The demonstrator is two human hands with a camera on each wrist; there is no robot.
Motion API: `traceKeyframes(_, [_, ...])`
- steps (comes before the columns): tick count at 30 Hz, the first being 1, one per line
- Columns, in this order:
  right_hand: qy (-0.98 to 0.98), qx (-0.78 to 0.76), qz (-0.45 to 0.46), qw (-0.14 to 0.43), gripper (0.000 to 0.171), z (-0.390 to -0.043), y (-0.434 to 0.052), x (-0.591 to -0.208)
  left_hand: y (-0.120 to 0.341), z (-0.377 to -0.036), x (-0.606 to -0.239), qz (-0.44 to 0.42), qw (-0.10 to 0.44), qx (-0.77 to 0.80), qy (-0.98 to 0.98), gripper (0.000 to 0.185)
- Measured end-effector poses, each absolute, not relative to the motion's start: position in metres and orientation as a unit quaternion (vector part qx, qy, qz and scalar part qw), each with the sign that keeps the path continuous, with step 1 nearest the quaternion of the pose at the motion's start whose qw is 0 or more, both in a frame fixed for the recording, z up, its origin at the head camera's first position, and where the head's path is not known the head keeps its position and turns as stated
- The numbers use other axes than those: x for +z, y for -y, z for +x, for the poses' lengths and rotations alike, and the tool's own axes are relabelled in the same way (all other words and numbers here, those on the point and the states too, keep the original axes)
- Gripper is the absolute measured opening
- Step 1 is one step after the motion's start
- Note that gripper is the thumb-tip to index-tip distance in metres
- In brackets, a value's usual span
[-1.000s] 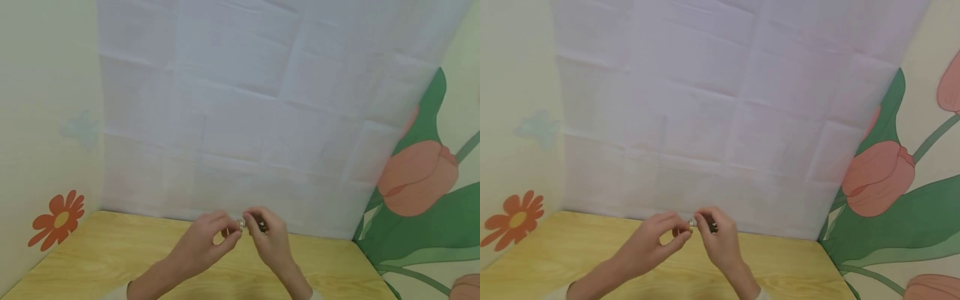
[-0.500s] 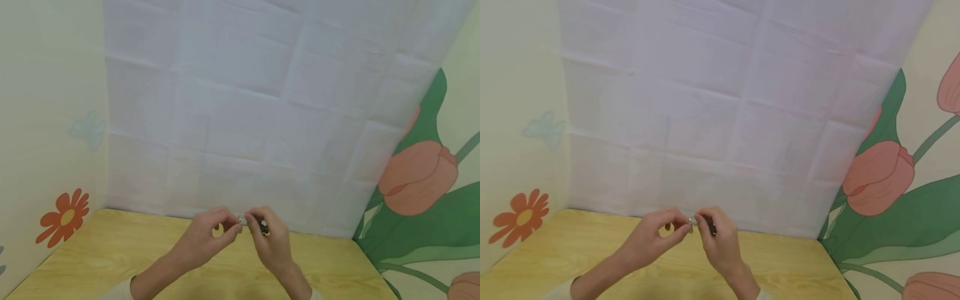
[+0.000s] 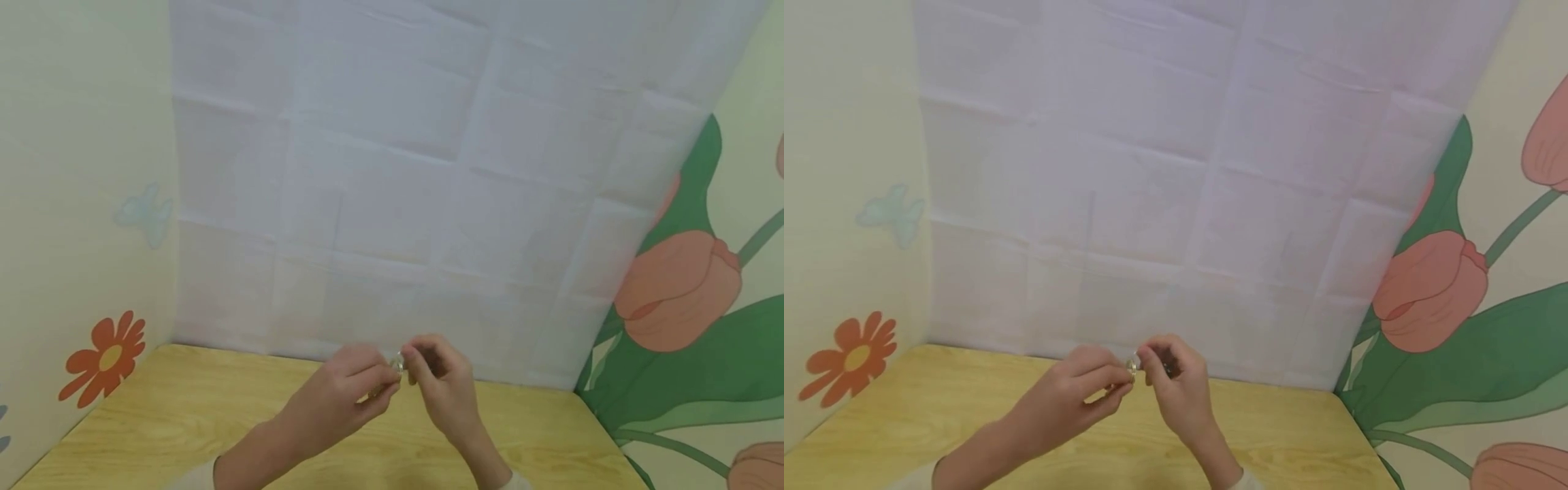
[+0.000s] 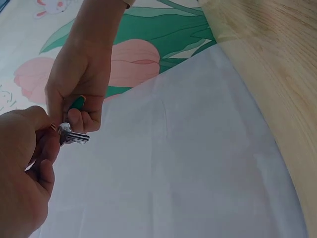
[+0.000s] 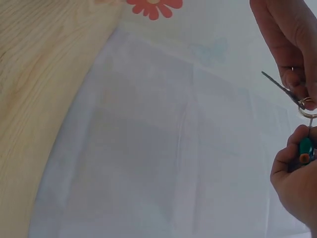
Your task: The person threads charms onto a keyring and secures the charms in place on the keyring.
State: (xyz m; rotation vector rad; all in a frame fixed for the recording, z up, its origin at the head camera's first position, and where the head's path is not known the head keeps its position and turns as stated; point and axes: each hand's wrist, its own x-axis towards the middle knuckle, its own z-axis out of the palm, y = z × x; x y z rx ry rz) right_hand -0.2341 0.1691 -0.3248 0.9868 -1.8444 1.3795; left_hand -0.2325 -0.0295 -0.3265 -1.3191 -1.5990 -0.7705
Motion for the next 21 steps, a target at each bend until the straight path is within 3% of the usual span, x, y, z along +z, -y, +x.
traceKeyframes(3, [0.701, 0.503, 0.382, 0.332, 0.014, -0.2345, -0.1692, -0.3244, 0.029, -0.2319, -0.3281, -0.529, 0.427, -0.33, 0.655, 0.006])
traceKeyframes(8, [0.694, 0.408, 0.421, 0.418, 0.003, -0.2354, -0.1686, -0.3235, 0.0298, -0.2306, -0.3321, -0.493, 0.327, -0.425, 0.685, 0.006])
traceKeyframes(12, [0.674, 0.371, 0.451, 0.454, 0.006, -0.2365, -0.1673, -0.3228, 0.0313, -0.2278, -0.3311, -0.458, 0.274, -0.473, 0.701, 0.01])
traceKeyframes(16, [0.663, 0.367, 0.458, 0.465, 0.007, -0.2364, -0.1672, -0.3209, 0.0313, -0.2268, -0.3298, -0.447, 0.261, -0.487, 0.703, 0.01])
traceKeyframes(21, [0.658, 0.399, 0.459, 0.445, 0.005, -0.2366, -0.1684, -0.3205, 0.0302, -0.2275, -0.3306, -0.458, 0.289, -0.483, 0.688, 0.013])
